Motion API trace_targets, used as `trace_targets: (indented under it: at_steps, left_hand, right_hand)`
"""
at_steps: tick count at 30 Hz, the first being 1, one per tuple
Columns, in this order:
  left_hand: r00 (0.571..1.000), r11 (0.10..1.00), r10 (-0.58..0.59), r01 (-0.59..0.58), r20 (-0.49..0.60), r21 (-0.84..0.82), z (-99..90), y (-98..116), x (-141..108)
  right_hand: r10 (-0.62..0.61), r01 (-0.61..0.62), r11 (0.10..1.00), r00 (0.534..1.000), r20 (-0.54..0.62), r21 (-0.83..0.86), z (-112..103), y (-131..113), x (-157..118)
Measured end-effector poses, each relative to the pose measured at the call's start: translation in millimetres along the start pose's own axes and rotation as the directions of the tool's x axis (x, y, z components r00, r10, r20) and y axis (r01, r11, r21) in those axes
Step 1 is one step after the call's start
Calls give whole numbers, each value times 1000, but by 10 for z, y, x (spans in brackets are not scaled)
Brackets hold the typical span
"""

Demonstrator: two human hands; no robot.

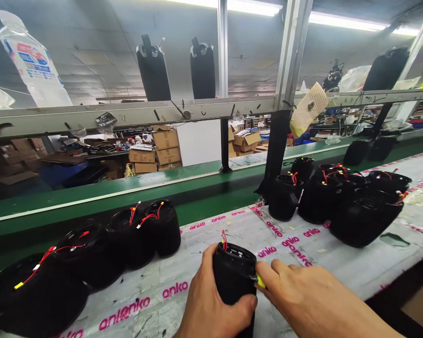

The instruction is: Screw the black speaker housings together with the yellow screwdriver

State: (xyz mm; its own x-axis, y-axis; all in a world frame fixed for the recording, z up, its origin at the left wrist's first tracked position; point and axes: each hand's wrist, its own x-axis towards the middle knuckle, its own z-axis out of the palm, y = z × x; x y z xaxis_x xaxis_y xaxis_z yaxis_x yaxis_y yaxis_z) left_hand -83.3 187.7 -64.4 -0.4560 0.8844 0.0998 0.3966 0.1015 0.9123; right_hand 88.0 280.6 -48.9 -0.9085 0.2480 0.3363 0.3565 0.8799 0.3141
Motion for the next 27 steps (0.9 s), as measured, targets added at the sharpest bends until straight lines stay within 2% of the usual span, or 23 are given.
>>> trace_targets:
  at_steps: [2, 4, 7, 9, 10, 13, 18, 24, 27]
  left_hand:
    - [1000, 1000, -8, 8, -14, 20, 3, -10, -2]
    - [1000, 999, 19, -19, 5, -41, -22, -29, 4]
    - [992, 975, 78, -56, 96, -214, -89, -77, 14]
    - [989, 962, 88, -54, 118, -267, -122, -114, 14]
    - [990, 962, 89, -58, 107, -267, -130, -130, 11]
    - [989, 965, 128, -108, 68, -241, -126, -159, -7]
    - [979, 950, 169, -132, 112, -282, -119, -142, -39]
    - [987, 974, 104, -76, 121, -212, -138, -128, -34]
    - [985, 974, 112, -84, 129, -210, -135, -115, -31]
  right_hand:
    - [-31, 31, 1000, 999, -21, 0, 45, 15, -13]
    - [-35, 40, 998, 995, -96, 53, 109, 17, -28]
    - [87, -11, 940, 974, -209, 342, 186, -17, -40]
    - [169, -44, 868, 963, -211, 495, 207, -46, -39]
    - [196, -64, 856, 959, -206, 512, 208, -54, -36]
    - [201, -92, 902, 954, -223, 421, 181, -51, -23]
    - [124, -62, 970, 958, -257, 235, 66, -36, 5]
    - [48, -9, 987, 968, -244, 159, -5, -53, 18]
    - [-10, 32, 995, 976, -216, 97, -26, -57, 21]
